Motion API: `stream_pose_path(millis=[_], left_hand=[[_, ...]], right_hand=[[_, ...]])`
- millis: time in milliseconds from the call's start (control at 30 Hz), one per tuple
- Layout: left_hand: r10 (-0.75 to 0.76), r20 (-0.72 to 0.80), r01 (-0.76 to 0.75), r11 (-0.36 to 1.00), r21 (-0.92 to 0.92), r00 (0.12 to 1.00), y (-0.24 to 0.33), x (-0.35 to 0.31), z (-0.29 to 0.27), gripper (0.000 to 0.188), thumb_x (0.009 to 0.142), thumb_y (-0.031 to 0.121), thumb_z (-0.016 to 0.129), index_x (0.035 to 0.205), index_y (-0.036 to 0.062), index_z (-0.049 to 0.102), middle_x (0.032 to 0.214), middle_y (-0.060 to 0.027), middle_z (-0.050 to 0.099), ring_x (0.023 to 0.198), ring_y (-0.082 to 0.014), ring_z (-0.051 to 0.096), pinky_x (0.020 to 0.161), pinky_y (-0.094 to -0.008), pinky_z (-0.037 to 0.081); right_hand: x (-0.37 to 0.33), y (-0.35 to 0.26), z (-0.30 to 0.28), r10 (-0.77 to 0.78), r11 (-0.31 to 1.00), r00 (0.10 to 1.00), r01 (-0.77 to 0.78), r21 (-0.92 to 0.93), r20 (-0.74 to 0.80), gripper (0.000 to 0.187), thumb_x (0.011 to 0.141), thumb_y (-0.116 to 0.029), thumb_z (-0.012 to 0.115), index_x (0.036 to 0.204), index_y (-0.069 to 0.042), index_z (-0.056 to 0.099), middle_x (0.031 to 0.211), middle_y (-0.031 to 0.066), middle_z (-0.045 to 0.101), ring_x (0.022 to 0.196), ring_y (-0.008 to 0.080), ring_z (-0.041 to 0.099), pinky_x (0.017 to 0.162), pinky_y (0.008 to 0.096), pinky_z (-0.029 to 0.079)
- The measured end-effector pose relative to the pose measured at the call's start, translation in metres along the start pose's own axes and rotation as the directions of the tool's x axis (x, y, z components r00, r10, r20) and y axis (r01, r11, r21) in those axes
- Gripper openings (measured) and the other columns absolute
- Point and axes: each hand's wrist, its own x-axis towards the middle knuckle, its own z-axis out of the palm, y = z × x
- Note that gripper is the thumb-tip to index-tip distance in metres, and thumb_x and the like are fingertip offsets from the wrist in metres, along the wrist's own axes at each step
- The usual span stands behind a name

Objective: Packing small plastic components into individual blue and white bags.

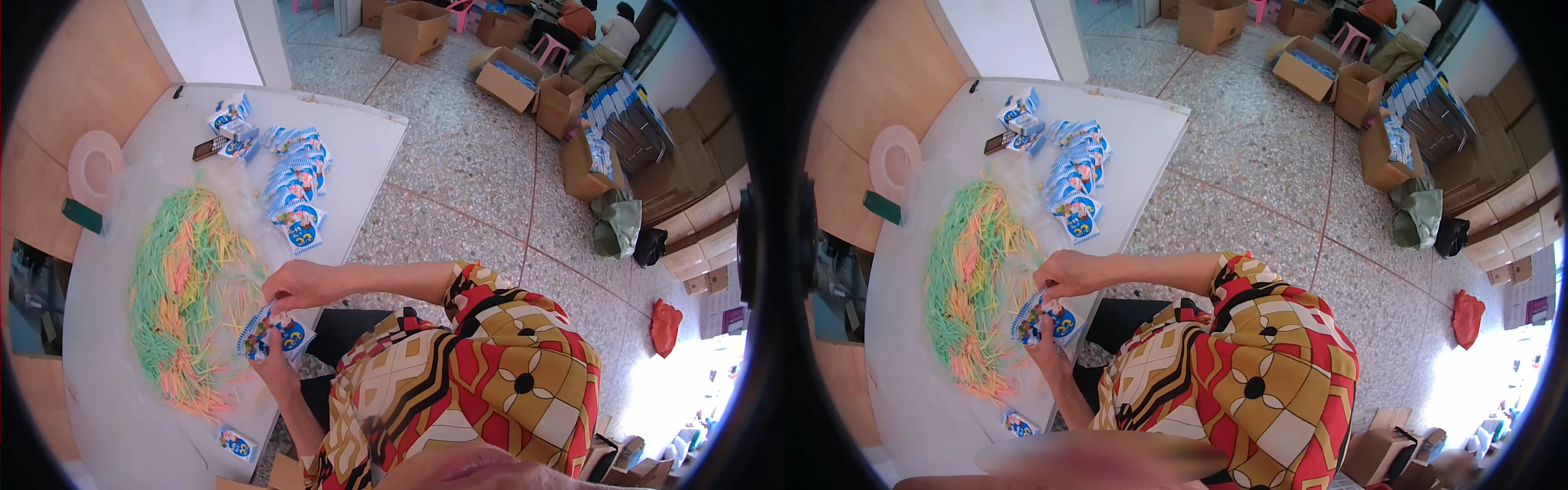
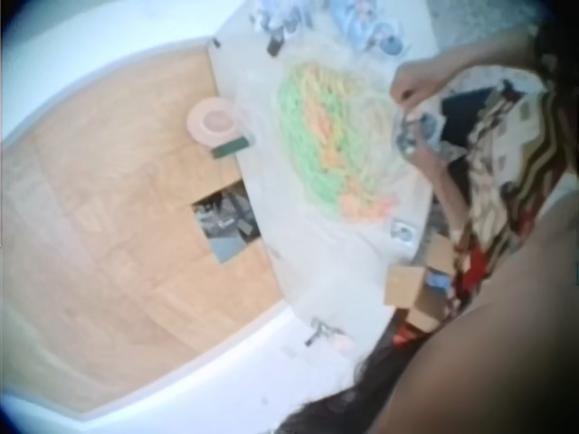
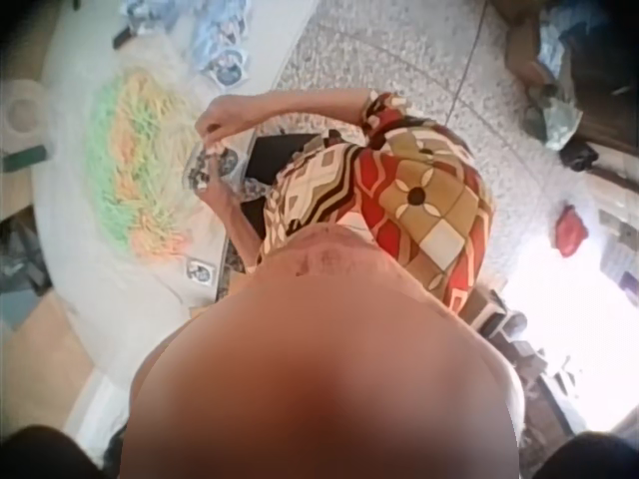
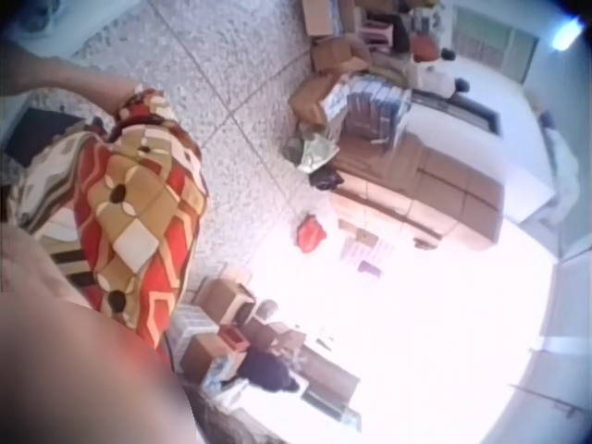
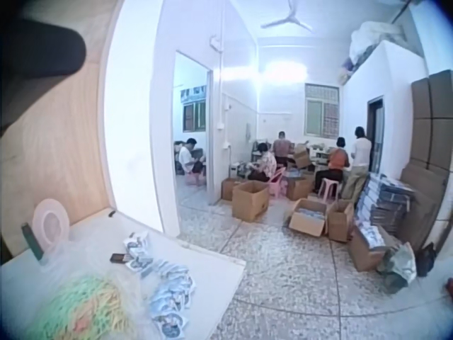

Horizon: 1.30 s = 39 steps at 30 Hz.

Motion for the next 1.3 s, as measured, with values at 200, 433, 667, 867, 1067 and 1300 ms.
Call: stream_pose_path(millis=[200,433,667,867,1067,1300], left_hand=[[0.085,-0.005,-0.085,0.993,0.079,0.996,0.002,0.006,-0.008,0.026,0.082,-0.001,0.062,0.108,-0.0023,0.055,0.099,-0.0091,0.062,0.085,-0.0149,0.062,0.075,-0.0276,0.051],[0.14,0.032,-0.142,0.983,0.114,0.99,0.008,-0.002,-0.012,0.029,0.08,-0.001,0.063,0.107,-0.0043,0.054,0.098,-0.0092,0.062,0.086,-0.0142,0.061,0.077,-0.028,0.05],[0.077,0.035,-0.082,0.981,0.174,0.996,0.01,-0.009,-0.024,0.034,0.078,-0.001,0.066,0.11,-0.0037,0.055,0.102,-0.0104,0.062,0.089,-0.0165,0.061,0.081,-0.0299,0.049],[0.16,0.022,-0.162,0.975,0.151,0.987,0.015,-0.008,-0.016,0.031,0.077,0.005,0.071,0.105,-0.0018,0.06,0.096,-0.0064,0.064,0.084,-0.0127,0.061,0.076,-0.0282,0.05],[0.113,-0.081,-0.115,0.993,-0.02,0.99,0.028,-0.023,-0.021,0.025,0.078,0.007,0.071,0.1,-0.0021,0.061,0.09,-0.0081,0.067,0.077,-0.0118,0.064,0.069,-0.026,0.052],[0.118,-0.115,-0.129,0.988,-0.089,0.986,0.023,-0.032,-0.028,0.027,0.075,0.005,0.073,0.099,-0.0016,0.062,0.09,-0.0073,0.067,0.077,-0.011,0.064,0.07,-0.0246,0.053]], right_hand=[[0.009,-0.018,0.001,0.087,0.993,0.986,-0.097,0.061,0.143,0.025,0.076,-0.025,0.067,0.079,-0.001,0.06,0.064,0.0121,0.061,0.06,0.0284,0.059,0.053,0.0362,0.043],[0.016,-0.016,0.009,-0.015,1.0,0.99,0.011,0.029,0.142,0.03,0.079,-0.026,0.065,0.07,0.001,0.056,0.059,0.0162,0.055,0.056,0.0318,0.056,0.051,0.0381,0.04],[0.023,-0.026,0.005,-0.065,0.998,0.952,0.054,0.045,0.3,0.02,0.081,-0.018,0.063,0.084,0.001,0.058,0.068,0.0172,0.06,0.063,0.0279,0.061,0.057,0.0347,0.046],[0.032,-0.026,0.001,0.002,1.0,0.936,0.0,-0.008,0.352,0.02,0.085,-0.013,0.059,0.1,0.0,0.059,0.077,0.0148,0.064,0.065,0.0176,0.063,0.06,0.0298,0.049],[0.042,-0.033,0.016,0.151,0.988,0.877,-0.15,-0.039,0.456,0.019,0.086,-0.018,0.062,0.096,-0.002,0.062,0.075,0.0041,0.063,0.065,0.0069,0.057,0.056,0.021,0.043],[0.044,-0.039,0.027,0.111,0.988,0.897,-0.144,0.047,0.428,0.016,0.086,-0.019,0.062,0.089,-0.003,0.064,0.075,0.0004,0.061,0.065,0.0046,0.053,0.059,0.0218,0.042]])
